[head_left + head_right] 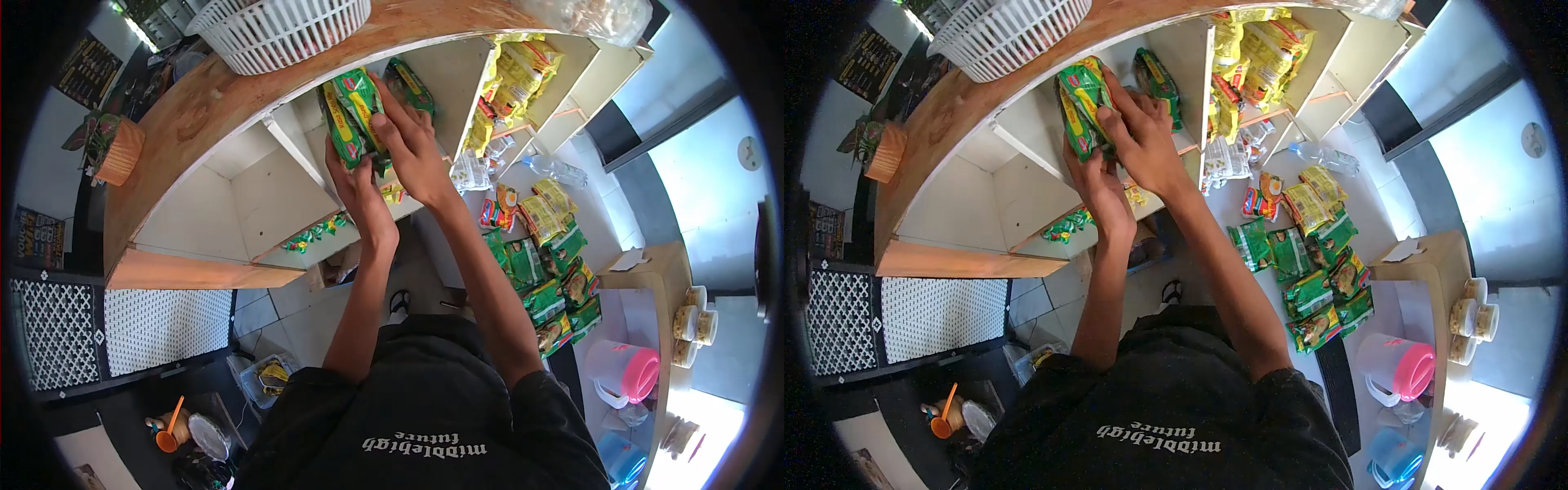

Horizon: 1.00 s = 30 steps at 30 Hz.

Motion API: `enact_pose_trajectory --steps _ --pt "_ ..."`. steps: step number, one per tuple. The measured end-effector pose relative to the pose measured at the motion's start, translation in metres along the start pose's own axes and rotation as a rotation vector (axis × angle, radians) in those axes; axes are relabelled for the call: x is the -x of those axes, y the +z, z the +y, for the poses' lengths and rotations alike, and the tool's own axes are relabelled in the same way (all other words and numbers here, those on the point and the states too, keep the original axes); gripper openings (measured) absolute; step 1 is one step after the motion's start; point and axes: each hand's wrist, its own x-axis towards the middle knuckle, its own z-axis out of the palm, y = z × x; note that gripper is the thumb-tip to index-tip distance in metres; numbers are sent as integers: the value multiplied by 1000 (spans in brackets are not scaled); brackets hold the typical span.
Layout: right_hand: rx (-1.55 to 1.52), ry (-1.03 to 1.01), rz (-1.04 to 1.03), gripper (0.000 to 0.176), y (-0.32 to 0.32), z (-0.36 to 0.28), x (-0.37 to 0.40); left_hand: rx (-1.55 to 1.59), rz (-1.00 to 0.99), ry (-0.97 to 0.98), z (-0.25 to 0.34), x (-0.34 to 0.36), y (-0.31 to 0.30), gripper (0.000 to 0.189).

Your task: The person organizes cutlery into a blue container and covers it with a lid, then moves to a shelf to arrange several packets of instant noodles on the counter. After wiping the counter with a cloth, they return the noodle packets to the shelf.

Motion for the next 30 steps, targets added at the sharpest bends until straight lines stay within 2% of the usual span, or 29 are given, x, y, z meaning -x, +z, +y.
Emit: enact_pose_trajectory --steps 4,8,13,15,16,20,23,24,26,30 --pt "-103 109 192 53 -18 -13 31 -36 -49 -45 5 32 9 62" --pt "-198 345 223 54 -45 -37 68 -98 -161 -64 1 61 13 63" --pt "-171 390 356 56 -64 -30 123 -263 -301 -47 -9 96 17 72" --pt "-220 474 418 56 -71 -23 150 -299 -395 -80 -20 114 11 68" --pt "-341 532 452 55 -77 -29 161 -332 -438 -96 -23 123 12 67" --pt "-219 629 582 49 -101 -29 214 -359 -619 -173 -38 166 15 66" --pt "-237 651 669 49 -115 -20 256 -274 -742 -215 -53 197 16 67" --pt "-110 628 721 48 -116 -8 275 -290 -786 -233 -55 207 21 66" --pt "-171 710 823 47 -130 -21 296 -330 -869 -263 -58 224 29 66" --pt "-180 845 954 47 -158 -30 344 -367 -1108 -176 -64 262 50 71"
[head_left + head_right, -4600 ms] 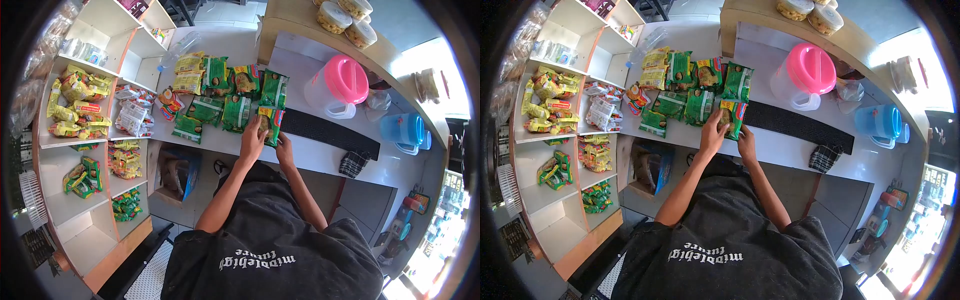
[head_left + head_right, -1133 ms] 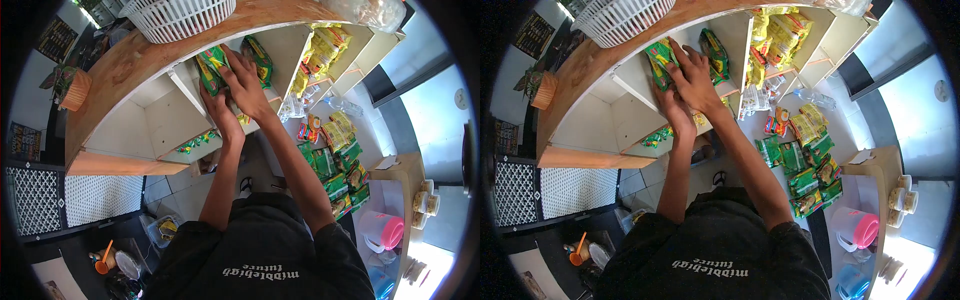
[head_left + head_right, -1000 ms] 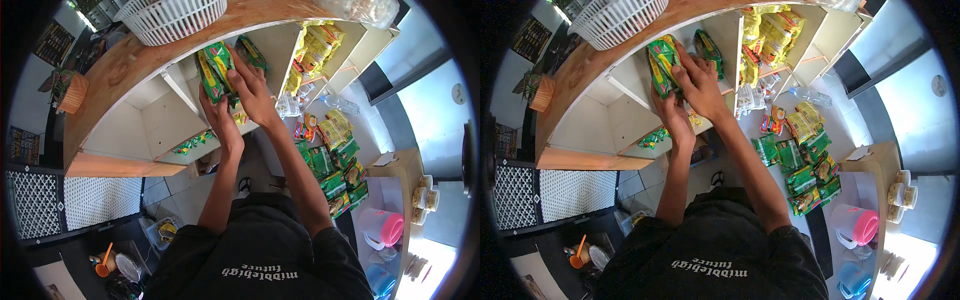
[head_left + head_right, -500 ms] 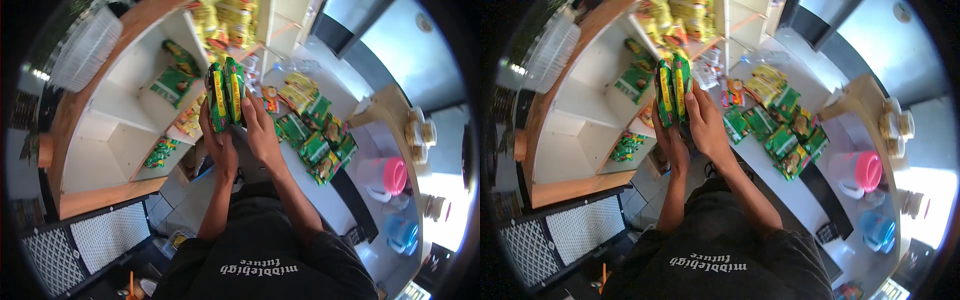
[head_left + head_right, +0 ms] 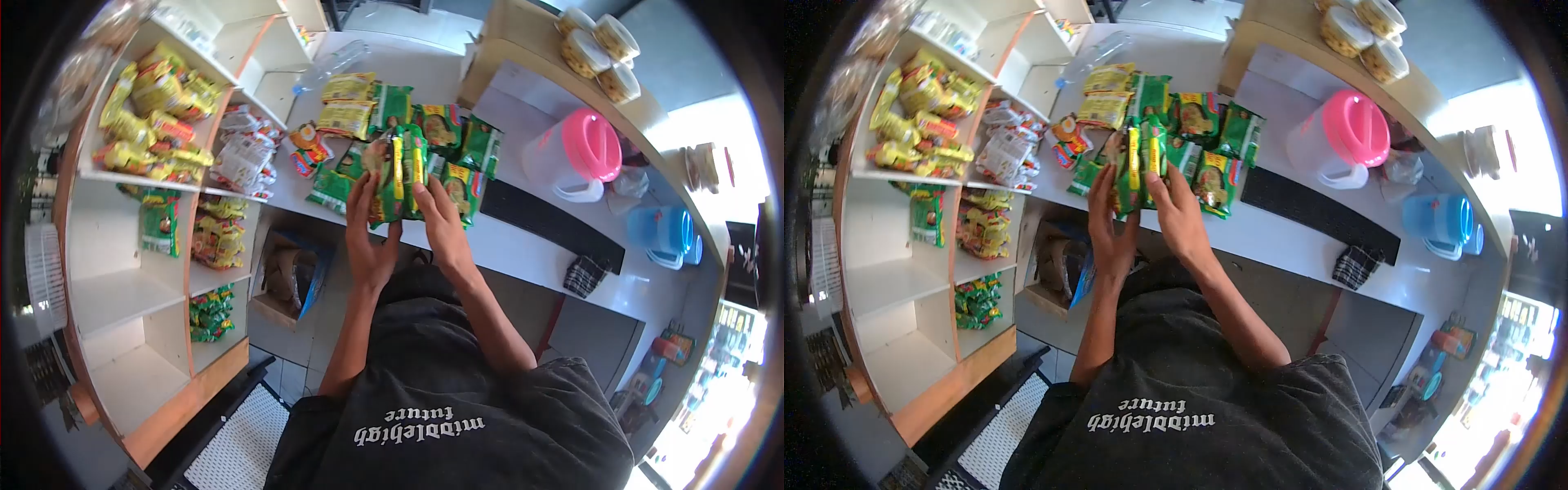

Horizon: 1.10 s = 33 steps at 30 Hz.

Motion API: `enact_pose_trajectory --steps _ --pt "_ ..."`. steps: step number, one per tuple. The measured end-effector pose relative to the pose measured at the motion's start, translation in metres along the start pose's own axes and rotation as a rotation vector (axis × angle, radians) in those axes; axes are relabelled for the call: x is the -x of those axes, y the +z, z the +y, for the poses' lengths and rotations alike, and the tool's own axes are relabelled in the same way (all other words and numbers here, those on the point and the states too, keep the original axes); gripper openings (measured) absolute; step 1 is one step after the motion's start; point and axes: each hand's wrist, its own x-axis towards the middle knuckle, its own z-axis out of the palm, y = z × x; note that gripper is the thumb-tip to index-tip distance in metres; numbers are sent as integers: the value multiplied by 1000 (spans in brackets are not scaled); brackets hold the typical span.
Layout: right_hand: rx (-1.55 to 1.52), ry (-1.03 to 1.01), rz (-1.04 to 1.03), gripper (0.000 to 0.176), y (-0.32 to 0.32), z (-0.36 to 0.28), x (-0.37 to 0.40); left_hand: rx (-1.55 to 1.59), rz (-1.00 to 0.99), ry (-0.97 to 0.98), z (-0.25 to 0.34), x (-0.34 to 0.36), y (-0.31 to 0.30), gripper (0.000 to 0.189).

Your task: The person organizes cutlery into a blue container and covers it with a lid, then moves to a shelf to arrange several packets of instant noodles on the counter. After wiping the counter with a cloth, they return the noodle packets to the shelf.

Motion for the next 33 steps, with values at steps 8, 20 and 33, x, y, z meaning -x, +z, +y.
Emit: enact_pose_trajectory --steps 8,20,33 --pt "-195 39 223 42 -94 44 -11 -173 -353 135 0 -3 87 80" --pt "-484 184 411 50 -211 146 -44 -437 -796 260 -50 -4 215 71" --pt "-367 78 448 49 -223 204 -108 -483 -862 204 -78 -28 240 67"
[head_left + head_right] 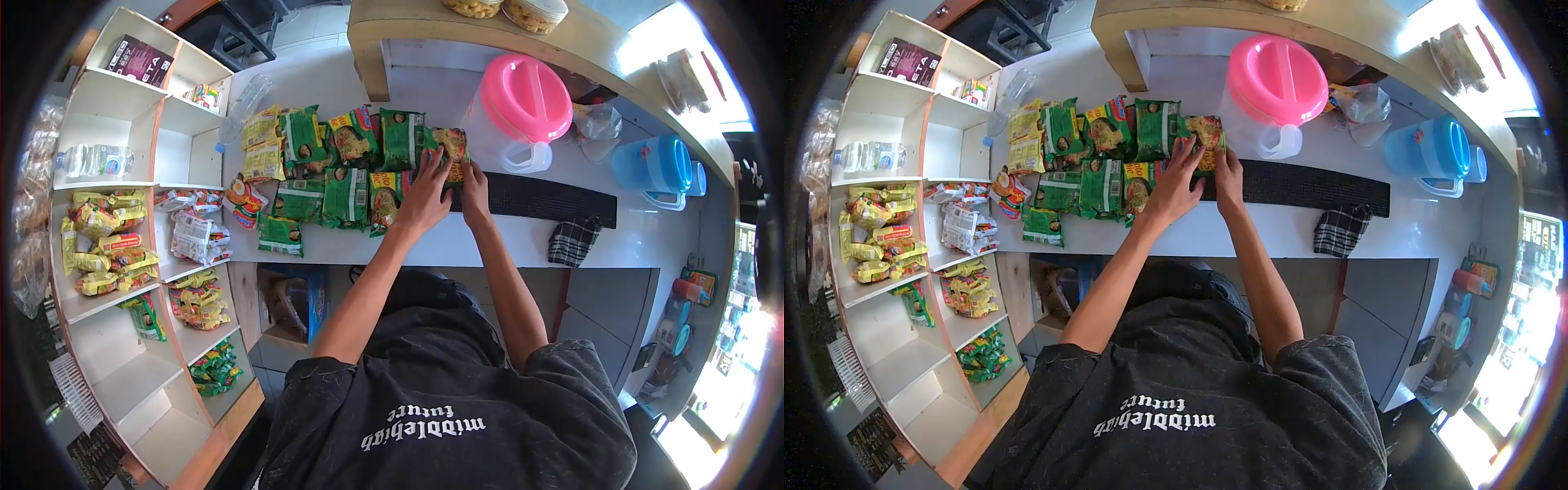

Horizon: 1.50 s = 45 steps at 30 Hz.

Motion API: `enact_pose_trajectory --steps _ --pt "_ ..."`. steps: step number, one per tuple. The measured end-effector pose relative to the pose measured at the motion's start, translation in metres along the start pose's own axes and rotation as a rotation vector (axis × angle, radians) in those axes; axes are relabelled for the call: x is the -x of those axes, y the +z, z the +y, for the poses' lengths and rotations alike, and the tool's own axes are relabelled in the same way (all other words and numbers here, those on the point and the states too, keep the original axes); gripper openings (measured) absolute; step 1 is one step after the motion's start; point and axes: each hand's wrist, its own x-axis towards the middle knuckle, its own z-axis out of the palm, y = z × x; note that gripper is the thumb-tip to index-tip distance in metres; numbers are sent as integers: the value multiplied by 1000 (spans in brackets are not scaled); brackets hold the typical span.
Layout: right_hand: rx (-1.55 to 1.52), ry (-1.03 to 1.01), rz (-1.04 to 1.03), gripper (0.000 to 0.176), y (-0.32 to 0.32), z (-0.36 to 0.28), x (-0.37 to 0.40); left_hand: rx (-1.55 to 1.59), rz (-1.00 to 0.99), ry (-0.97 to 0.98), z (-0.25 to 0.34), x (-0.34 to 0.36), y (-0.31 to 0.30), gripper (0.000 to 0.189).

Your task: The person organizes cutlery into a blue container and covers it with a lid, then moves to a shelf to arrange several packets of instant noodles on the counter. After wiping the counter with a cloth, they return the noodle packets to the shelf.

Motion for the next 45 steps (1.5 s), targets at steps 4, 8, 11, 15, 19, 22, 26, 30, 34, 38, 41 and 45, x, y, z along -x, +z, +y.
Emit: enact_pose_trajectory --steps 4,8,11,15,19,22,26,30,34,38,41,45 --pt "141 -58 98 55 8 -3 0 37 13 -32 -5 -11 8 66" --pt "133 -84 126 59 11 -9 -4 65 51 60 -17 -20 16 66" --pt "228 -124 201 59 10 -3 -5 -67 82 81 -22 -17 22 67" --pt "632 -183 328 54 22 -12 9 -83 176 -6 -20 -14 14 69" --pt "721 -199 328 51 35 -16 15 -152 203 40 -27 -12 8 67" --pt "694 -122 356 52 42 -15 11 -113 188 29 -31 -11 7 68" --pt "655 -154 319 52 41 -12 -1 -83 209 35 -32 -10 8 68" --pt "599 -122 300 54 38 -14 -2 -59 206 31 -34 -7 11 69" --pt "620 -198 333 49 30 -16 11 63 231 7 -25 0 5 70" --pt "694 -356 430 40 33 -22 42 465 280 -195 -3 20 -18 63" --pt "446 -378 332 27 57 -43 78 815 459 -293 -1 44 -34 58" --pt "319 -307 -36 22 91 -60 100 1009 732 -344 -15 93 -62 53"
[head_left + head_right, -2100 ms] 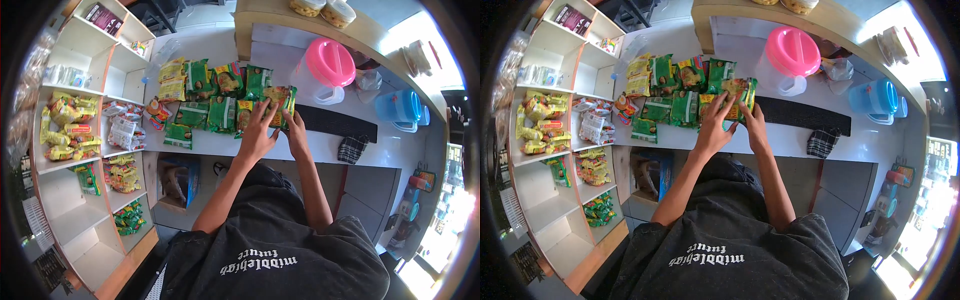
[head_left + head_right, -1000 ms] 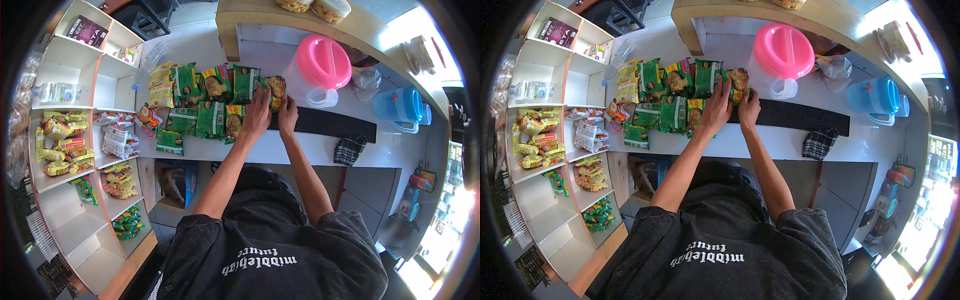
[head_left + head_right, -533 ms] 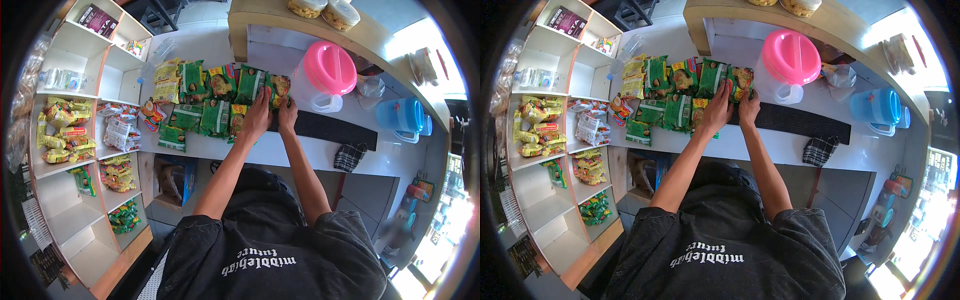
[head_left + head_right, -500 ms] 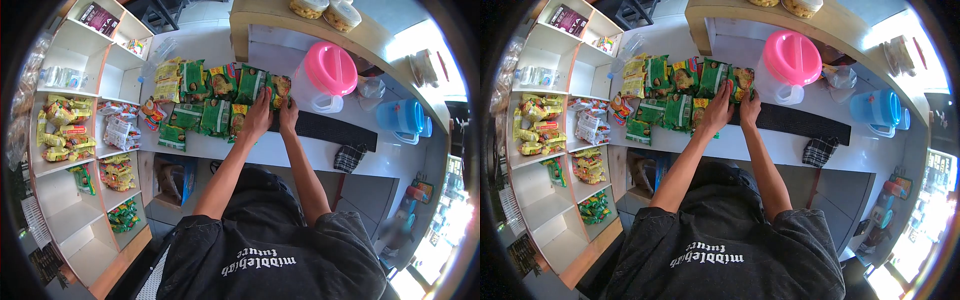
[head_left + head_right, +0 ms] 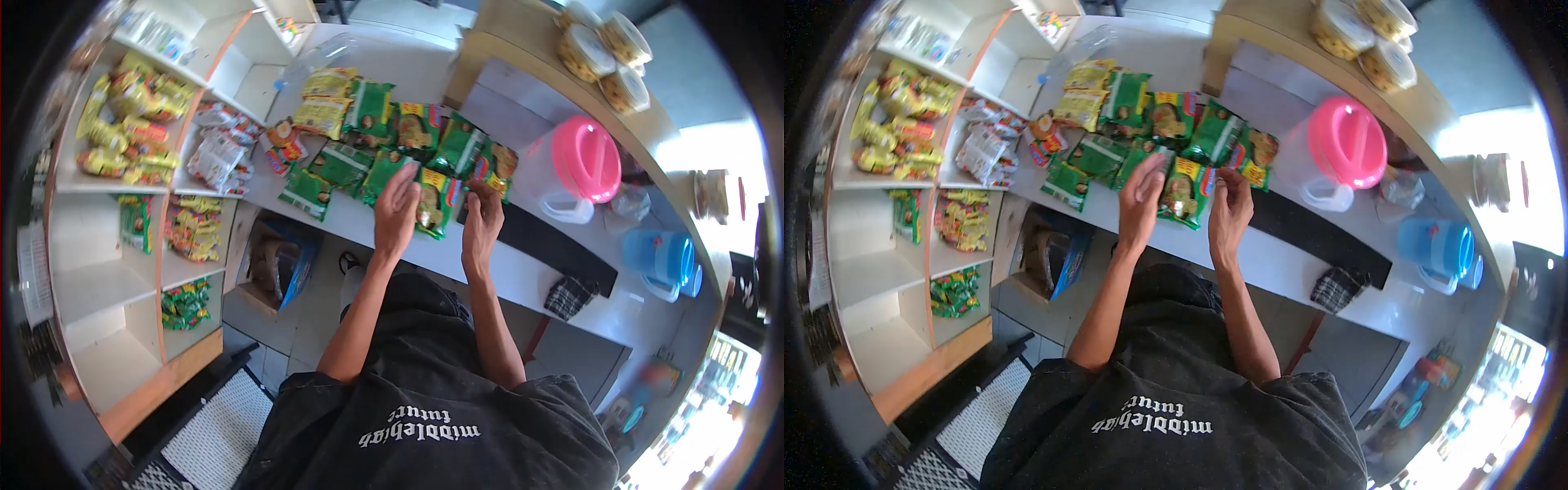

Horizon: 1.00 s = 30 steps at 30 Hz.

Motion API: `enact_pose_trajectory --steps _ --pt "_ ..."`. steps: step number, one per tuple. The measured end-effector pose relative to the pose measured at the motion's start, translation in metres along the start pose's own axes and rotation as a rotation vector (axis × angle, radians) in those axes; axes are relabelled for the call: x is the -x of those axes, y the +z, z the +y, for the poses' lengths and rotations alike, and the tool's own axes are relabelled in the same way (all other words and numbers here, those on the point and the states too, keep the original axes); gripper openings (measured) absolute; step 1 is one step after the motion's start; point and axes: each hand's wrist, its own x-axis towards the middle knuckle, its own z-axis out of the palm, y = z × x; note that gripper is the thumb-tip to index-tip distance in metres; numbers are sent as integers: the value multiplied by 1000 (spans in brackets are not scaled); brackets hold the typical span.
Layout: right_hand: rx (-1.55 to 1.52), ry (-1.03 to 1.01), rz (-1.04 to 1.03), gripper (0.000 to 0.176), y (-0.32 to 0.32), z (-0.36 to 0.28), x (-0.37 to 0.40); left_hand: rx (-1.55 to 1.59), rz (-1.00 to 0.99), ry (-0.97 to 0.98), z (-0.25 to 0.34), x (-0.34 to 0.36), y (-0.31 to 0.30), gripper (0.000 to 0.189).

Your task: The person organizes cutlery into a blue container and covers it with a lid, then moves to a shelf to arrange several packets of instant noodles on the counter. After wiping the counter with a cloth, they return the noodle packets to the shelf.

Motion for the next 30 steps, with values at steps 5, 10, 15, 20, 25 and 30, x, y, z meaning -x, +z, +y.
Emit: enact_pose_trajectory --steps 5,10,15,20,25,30 --pt "-61 -36 -434 21 54 -44 10 19 335 100 53 17 -75 49" --pt "-79 -112 -816 22 127 -80 30 15 618 250 104 35 -146 45" --pt "-87 -275 -1099 26 205 -115 67 -15 890 418 151 54 -213 47" --pt "-88 -508 -1270 38 284 -159 116 29 1225 504 170 49 -280 44" --pt "-73 -820 -1222 56 361 -179 151 254 1166 304 201 60 -321 22" --pt "-8 -1046 -1111 65 413 -186 173 635 1074 377 219 54 -338 15"
